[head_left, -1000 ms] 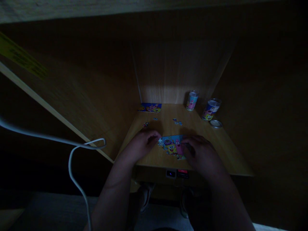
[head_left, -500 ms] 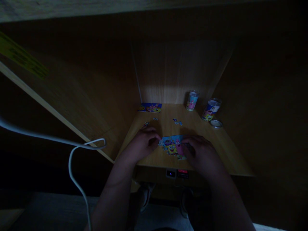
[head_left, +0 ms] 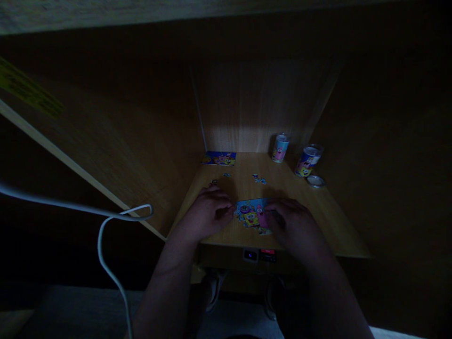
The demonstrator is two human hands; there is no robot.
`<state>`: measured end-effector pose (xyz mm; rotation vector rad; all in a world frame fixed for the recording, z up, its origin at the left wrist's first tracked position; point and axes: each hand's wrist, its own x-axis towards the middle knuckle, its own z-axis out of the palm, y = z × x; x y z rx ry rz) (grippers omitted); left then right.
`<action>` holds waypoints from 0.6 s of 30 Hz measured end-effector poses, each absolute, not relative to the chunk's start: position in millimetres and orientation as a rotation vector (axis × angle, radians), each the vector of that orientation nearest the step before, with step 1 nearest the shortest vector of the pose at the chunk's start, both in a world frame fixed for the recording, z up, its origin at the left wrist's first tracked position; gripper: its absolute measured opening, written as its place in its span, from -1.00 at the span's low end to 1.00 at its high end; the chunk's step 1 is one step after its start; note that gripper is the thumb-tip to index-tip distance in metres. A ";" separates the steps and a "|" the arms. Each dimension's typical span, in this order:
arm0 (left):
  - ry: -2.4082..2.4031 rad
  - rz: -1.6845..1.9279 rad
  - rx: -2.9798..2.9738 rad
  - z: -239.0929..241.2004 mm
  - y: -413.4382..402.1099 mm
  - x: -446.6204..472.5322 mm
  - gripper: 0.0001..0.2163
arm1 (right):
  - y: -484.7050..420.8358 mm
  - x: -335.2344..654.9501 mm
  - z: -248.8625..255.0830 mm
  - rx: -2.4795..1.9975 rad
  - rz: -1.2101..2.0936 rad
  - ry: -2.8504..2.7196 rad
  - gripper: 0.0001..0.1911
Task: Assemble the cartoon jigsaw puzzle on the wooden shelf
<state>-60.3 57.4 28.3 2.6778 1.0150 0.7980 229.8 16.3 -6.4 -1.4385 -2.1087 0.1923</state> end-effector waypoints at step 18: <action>1.319 0.823 2.501 15.5 62.6 -63.0 -0.89 | 16.1 230.1 -6.1 -1.435 0.189 -2.123 -0.86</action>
